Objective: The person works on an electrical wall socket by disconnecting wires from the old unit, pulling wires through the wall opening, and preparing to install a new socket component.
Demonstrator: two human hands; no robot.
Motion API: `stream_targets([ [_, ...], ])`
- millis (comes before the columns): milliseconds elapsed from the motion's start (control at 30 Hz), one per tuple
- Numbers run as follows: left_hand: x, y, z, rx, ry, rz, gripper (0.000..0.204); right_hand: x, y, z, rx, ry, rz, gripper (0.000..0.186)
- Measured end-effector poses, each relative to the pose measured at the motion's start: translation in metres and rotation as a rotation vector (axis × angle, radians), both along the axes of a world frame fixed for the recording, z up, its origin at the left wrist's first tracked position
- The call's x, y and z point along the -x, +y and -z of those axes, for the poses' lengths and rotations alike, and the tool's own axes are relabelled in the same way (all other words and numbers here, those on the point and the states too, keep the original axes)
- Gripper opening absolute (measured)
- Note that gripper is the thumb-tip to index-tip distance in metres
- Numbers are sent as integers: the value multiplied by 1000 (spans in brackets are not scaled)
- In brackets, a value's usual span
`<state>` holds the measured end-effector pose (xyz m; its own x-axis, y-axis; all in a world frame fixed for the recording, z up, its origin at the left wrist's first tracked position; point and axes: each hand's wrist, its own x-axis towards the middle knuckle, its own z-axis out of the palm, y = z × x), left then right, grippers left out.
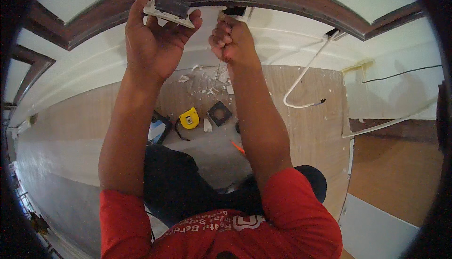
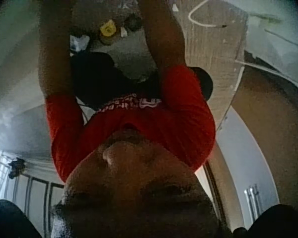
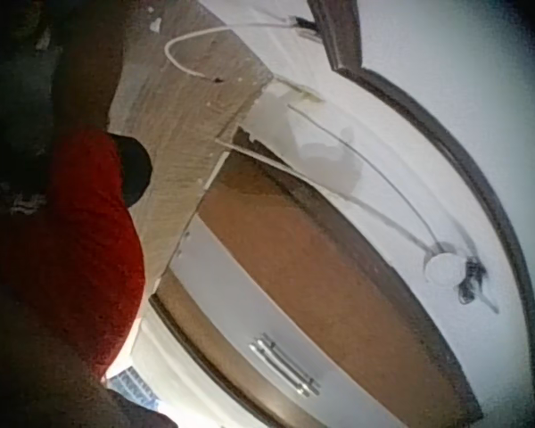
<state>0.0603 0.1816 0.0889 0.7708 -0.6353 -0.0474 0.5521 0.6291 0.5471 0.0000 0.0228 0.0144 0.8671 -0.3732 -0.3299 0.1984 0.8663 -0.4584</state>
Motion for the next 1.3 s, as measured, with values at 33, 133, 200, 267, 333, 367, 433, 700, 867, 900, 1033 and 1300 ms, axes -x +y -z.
stream_targets([
  [33, 1, 1, 1, -11, -6, 6, 53, -2, -1, 0, -10, -8, 8, 20],
  [133, 5, 3, 1, -41, 1, -51, 54, 8, 8, 6, -84, -48, -28, 20],
  [200, 2, 1, -6, -21, -19, -70, 54, 0, 7, 5, -7, -78, -22, 20],
  [267, 2, 0, -3, 20, -36, -52, 54, 0, 5, 12, -14, -86, -12, 19],
  [333, 1, 1, 2, -11, -76, -14, 51, -9, -3, 9, -88, -112, 6, 19],
  [367, -1, 2, 2, -26, -102, 5, 50, -5, -1, 10, -86, -88, -21, 19],
  [433, -3, 8, 7, 51, -36, 77, 44, 8, 5, 12, -75, -38, -71, 19],
  [700, -7, 6, 4, 78, -53, 84, 46, -9, -4, 9, -53, -71, -34, 17],
  [867, -12, 9, 6, 120, -93, 205, 47, -9, -4, 3, -73, -95, -20, 19],
  [900, -11, 10, 7, 132, -85, 218, 47, -3, -1, 13, -94, -107, -35, 20],
  [1033, -7, 5, 1, 71, -104, 121, 48, -12, -11, 11, -142, -208, -48, 24],
  [1300, -1, 4, 1, 30, -41, 44, 52, 18, -30, 17, -152, -199, -20, 22],
])
